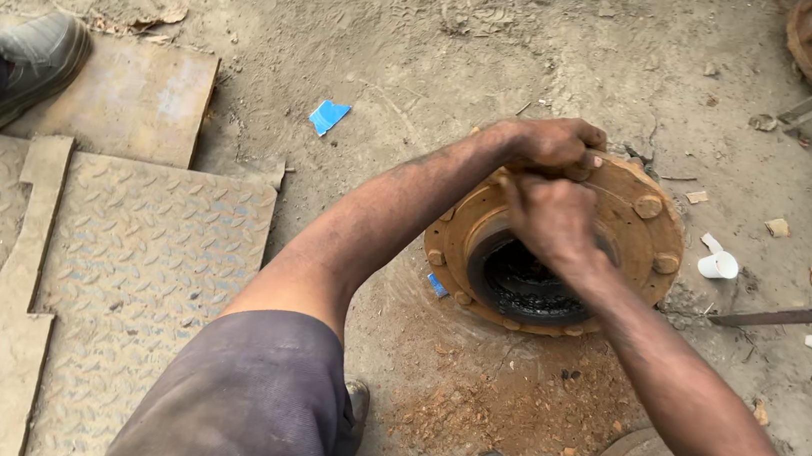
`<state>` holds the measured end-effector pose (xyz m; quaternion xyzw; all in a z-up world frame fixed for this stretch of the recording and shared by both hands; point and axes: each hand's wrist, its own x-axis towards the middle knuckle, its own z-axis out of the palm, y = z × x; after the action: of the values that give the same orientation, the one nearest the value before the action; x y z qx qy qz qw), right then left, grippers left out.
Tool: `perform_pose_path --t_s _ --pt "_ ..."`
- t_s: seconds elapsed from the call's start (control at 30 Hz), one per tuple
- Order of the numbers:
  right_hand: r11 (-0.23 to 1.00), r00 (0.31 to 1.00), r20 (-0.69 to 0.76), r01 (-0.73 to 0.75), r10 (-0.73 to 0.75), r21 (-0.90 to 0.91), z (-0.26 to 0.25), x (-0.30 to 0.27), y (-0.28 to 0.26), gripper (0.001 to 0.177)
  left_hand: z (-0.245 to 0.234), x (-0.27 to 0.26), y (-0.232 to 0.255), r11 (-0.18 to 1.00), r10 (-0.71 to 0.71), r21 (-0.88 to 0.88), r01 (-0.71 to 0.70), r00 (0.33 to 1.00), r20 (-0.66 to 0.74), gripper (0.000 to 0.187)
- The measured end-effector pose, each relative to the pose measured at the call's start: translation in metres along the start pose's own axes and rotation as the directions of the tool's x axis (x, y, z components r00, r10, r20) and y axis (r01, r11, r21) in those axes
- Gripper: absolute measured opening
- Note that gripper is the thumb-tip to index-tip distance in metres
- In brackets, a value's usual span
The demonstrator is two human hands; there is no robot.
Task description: The person scrubs a large, rusty, circular metal part with a small abrasive block. They hold the part with one hand and scrub the surface with the other, rotating the part to access different areas.
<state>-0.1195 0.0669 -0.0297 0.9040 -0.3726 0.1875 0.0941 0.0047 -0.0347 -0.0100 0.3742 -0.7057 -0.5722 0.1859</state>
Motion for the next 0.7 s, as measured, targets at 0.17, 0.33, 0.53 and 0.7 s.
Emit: perform_pose_path --t_s 0.17,0.33,0.53,0.7 --pt "0.997 0.998 -0.009 -0.06 0.061 0.048 -0.007 0.002 0.007 0.025 -0.002 -0.002 0.006 0.999 -0.01 -0.038 0.012 0.999 0.048 0.04" --pt "0.997 0.995 -0.082 -0.044 0.05 0.065 -0.015 0.001 -0.002 0.019 0.002 -0.008 0.014 0.999 -0.043 0.022 0.043 0.999 -0.008 0.041" --pt "0.987 0.998 -0.019 -0.058 0.062 0.153 -0.012 0.006 0.0 0.024 0.0 -0.012 0.015 0.998 -0.035 0.043 0.034 0.999 0.017 0.039" --pt "0.995 0.996 -0.079 0.052 -0.046 0.08 0.013 0.007 -0.008 0.03 -0.002 -0.008 0.013 0.991 -0.031 0.131 0.026 0.999 0.036 0.043"
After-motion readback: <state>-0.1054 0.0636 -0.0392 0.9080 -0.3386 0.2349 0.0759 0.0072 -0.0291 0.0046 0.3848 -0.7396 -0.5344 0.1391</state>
